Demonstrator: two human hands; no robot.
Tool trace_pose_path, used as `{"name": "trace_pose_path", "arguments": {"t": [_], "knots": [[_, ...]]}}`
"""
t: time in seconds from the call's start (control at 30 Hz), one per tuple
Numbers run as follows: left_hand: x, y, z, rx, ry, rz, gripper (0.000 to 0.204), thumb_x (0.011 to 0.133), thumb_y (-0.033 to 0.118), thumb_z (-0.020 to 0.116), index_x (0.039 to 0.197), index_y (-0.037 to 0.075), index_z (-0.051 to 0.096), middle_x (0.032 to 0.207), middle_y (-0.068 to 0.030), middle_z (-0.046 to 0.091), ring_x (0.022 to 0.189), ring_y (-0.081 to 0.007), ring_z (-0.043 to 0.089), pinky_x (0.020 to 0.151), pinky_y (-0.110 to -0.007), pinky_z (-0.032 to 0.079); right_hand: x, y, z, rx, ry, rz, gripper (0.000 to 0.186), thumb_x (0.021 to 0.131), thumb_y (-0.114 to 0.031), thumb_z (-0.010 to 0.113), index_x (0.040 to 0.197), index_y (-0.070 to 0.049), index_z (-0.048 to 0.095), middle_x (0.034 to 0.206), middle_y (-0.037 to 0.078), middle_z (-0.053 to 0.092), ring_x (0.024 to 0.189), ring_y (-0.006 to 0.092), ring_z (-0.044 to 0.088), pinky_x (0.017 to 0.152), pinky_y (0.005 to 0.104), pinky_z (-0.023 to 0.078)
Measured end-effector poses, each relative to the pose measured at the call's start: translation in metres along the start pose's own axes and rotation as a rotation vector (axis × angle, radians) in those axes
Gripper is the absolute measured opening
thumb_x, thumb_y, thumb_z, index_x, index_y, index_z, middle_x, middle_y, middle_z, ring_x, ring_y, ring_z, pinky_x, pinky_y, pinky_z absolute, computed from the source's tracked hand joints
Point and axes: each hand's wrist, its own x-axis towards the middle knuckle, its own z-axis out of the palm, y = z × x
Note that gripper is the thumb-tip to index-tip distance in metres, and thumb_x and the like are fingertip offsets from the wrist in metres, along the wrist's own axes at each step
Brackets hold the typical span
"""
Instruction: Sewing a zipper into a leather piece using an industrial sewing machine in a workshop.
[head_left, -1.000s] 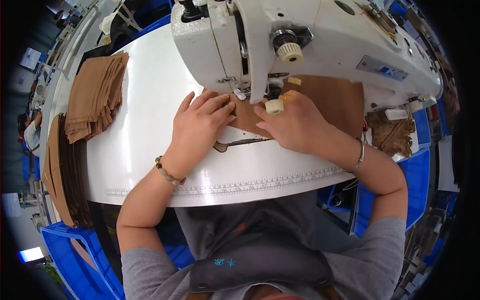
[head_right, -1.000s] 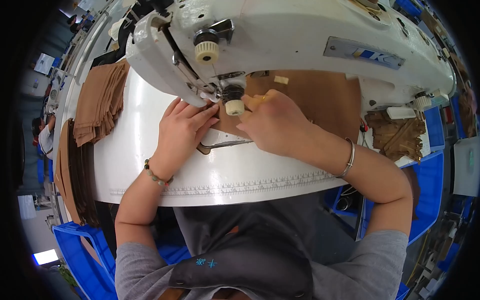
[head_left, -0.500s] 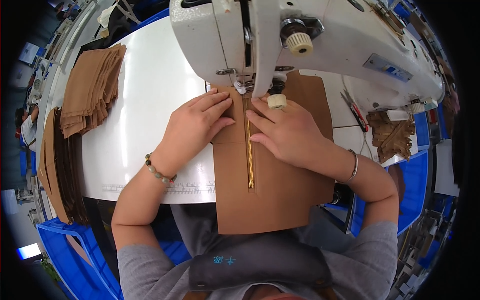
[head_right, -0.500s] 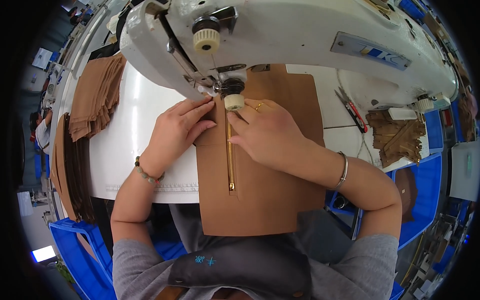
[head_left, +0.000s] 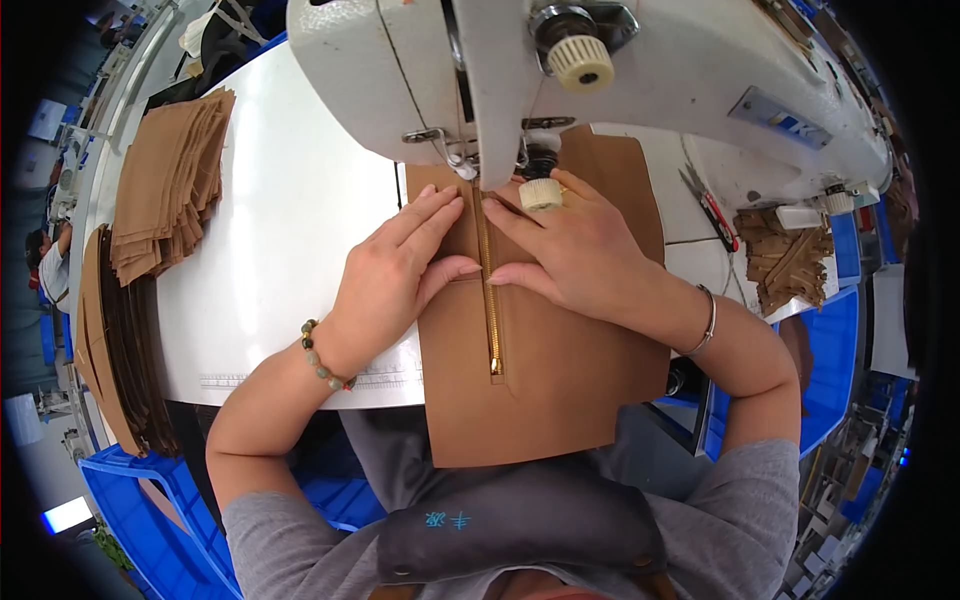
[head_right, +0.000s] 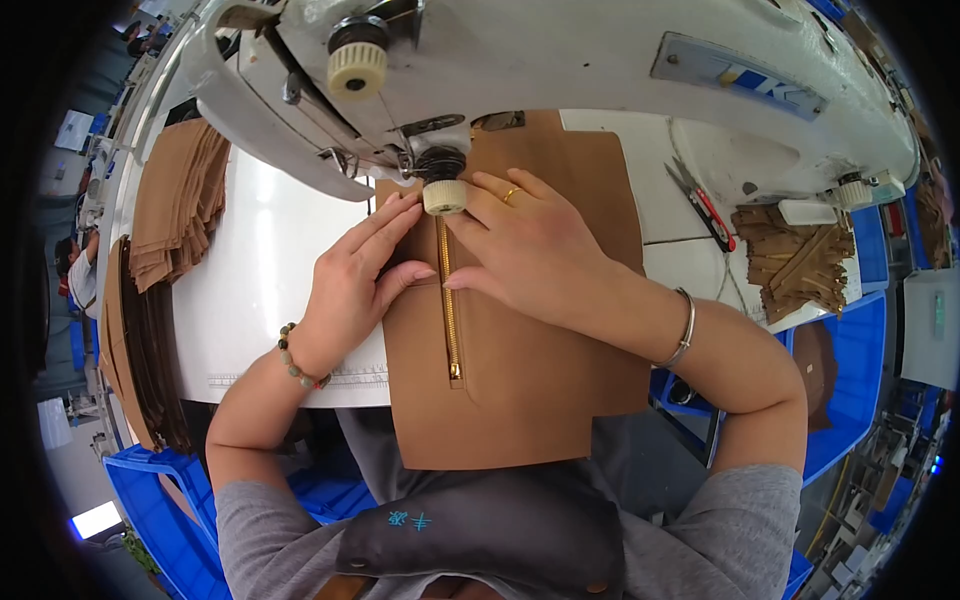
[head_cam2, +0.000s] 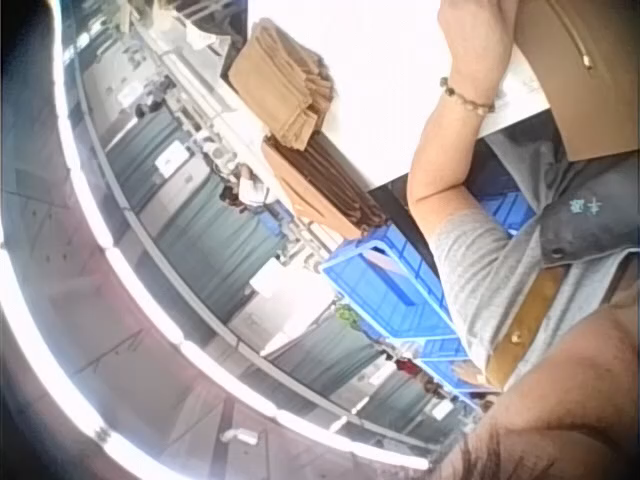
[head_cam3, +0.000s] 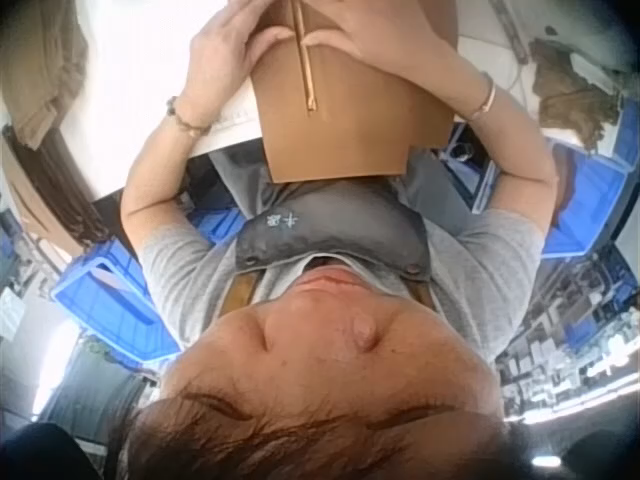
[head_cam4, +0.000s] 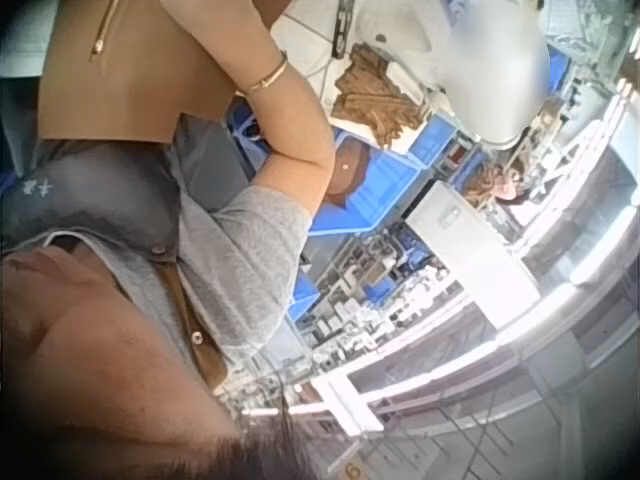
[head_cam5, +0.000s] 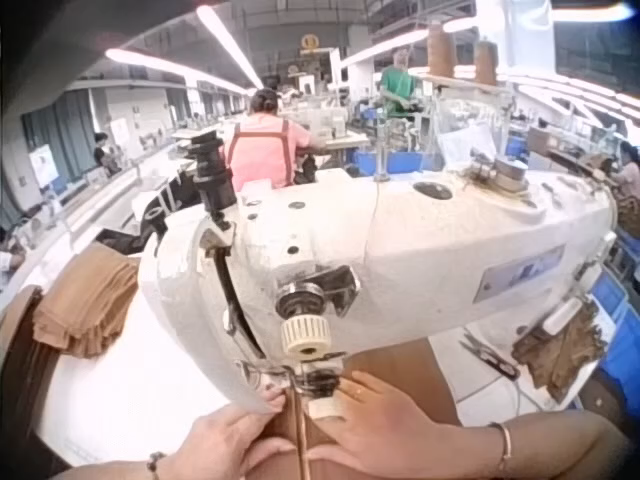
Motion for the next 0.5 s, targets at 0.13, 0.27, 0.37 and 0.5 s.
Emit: {"name": "trace_pose_path", "arguments": {"t": [0.13, 0.27, 0.37, 0.5], "knots": [[0.000, 0.002, 0.004, 0.041, -0.013, 0.009, 0.057, 0.087, 0.023, 0.081, 0.136, -0.001, 0.065, 0.143, -0.0161, 0.065, 0.137, -0.0361, 0.058, 0.107, -0.042, 0.055, 0.004, -0.001, 0.007, -0.021, 0.037, -0.021, 0.062, 0.082, -0.050, 0.078, 0.122, -0.003, 0.070, 0.127, 0.012, 0.067, 0.124, 0.0304, 0.062, 0.109, 0.0452, 0.047], [-0.001, 0.006, 0.003, 0.076, -0.026, 0.025, 0.058, 0.087, 0.024, 0.081, 0.136, -0.001, 0.065, 0.143, -0.0165, 0.064, 0.137, -0.0363, 0.058, 0.107, -0.043, 0.055, 0.004, 0.000, 0.011, -0.031, 0.041, -0.026, 0.058, 0.079, -0.050, 0.081, 0.113, -0.004, 0.072, 0.123, 0.012, 0.067, 0.125, 0.0306, 0.062, 0.111, 0.0458, 0.047], [0.001, 0.008, 0.001, 0.084, -0.037, 0.023, 0.059, 0.087, 0.026, 0.080, 0.136, -0.001, 0.065, 0.144, -0.0163, 0.064, 0.138, -0.0362, 0.057, 0.108, -0.043, 0.054, 0.003, 0.001, 0.011, -0.028, 0.045, -0.030, 0.058, 0.080, -0.051, 0.080, 0.113, -0.004, 0.072, 0.122, 0.012, 0.067, 0.124, 0.0304, 0.062, 0.111, 0.0455, 0.047], [0.004, 0.008, -0.003, 0.185, -0.080, 0.088, 0.063, 0.086, 0.033, 0.078, 0.137, -0.001, 0.065, 0.144, -0.0145, 0.064, 0.137, -0.0341, 0.058, 0.109, -0.041, 0.053, 0.003, 0.002, 0.012, -0.039, 0.053, -0.042, 0.058, 0.080, -0.051, 0.080, 0.114, -0.004, 0.073, 0.122, 0.012, 0.067, 0.125, 0.0303, 0.062, 0.110, 0.0451, 0.047]]}}
